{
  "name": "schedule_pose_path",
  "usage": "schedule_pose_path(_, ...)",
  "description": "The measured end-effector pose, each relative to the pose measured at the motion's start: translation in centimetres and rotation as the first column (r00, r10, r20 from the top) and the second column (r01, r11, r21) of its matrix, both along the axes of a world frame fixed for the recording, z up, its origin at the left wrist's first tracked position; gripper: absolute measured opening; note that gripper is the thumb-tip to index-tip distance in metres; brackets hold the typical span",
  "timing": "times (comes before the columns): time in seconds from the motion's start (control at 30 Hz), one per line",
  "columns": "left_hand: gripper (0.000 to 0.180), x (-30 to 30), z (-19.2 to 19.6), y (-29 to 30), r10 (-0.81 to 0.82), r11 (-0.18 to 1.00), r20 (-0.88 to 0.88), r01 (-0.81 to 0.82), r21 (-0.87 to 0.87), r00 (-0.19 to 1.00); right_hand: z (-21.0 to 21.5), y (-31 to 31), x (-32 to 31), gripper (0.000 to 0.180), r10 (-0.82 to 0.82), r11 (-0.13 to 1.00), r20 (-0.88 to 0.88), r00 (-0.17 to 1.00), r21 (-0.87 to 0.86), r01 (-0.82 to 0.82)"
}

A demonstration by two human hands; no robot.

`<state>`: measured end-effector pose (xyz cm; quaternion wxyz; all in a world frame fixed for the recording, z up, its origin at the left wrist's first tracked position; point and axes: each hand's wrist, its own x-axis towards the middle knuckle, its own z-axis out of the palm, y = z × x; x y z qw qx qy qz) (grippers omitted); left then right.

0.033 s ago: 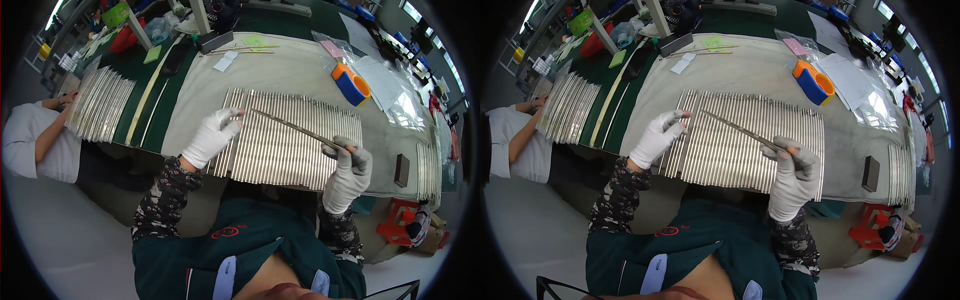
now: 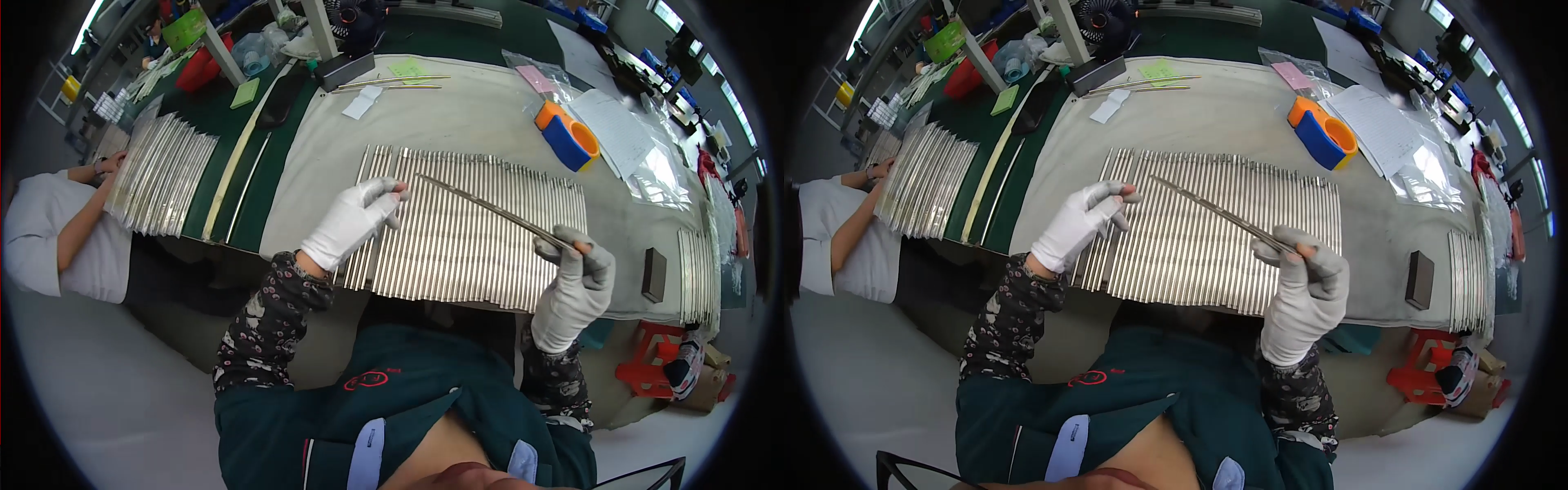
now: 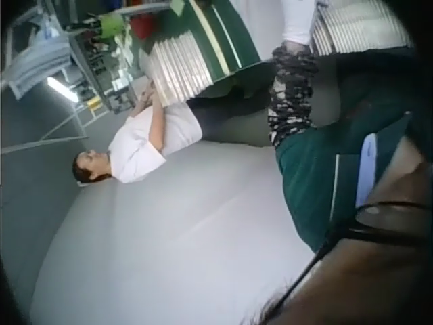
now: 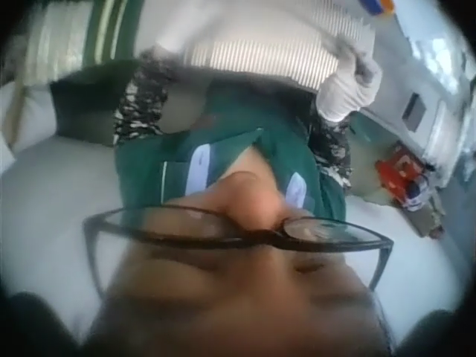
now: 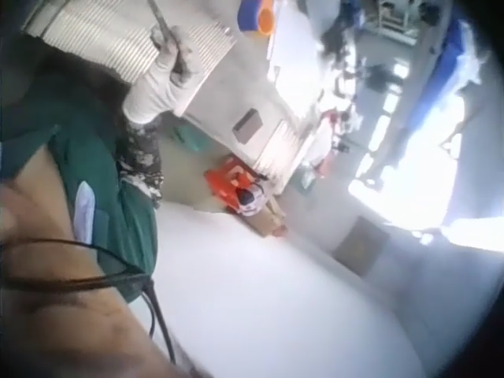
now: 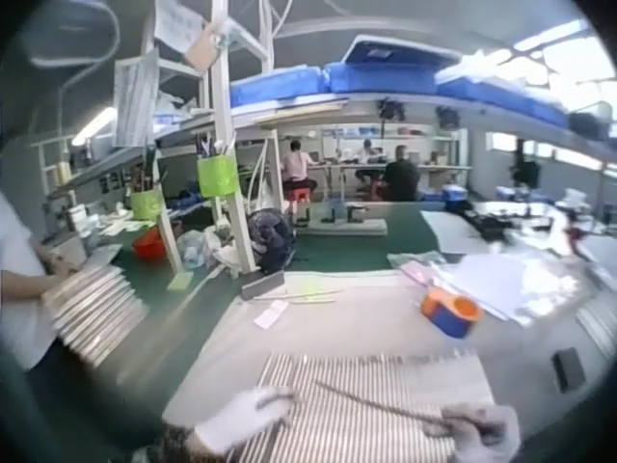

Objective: Sanding and inspecting metal rods on a workbench.

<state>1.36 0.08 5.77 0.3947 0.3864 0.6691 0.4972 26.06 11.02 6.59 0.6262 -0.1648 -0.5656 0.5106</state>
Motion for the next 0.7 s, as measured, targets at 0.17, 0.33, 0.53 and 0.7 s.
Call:
schedule_pose_path(0.17, 0.047, 5.0, 1.0, 6.5, -0.03, 0.999, 0.522, 0.04, -0.008, 0.852, -0.4, 1.2, 6.5, 0.017, -0.185, 0.98, -0.152, 0.971, 0.044, 0.193)
schedule_pose_path(0.33, 0.03, 9.7, 1.2, 13.0, -0.249, 0.967, 0.579, 0.236, 0.099, 0.777, -1.7, 1.9, 12.5, 0.016, -0.173, 0.983, -0.218, 0.96, 0.019, 0.182)
schedule_pose_path(0.53, 0.02, 16.0, 1.1, 18.2, -0.233, 0.972, 0.724, 0.135, 0.191, 0.65, -6.4, 2.6, 17.1, 0.011, -0.389, 0.904, -0.138, 0.911, -0.245, 0.349)
schedule_pose_path(0.7, 0.022, 18.1, -0.1, 20.9, -0.297, 0.954, 0.653, 0.186, 0.236, 0.696, -9.4, 2.2, 18.5, 0.01, -0.457, 0.771, 0.014, 0.89, -0.493, 0.403)
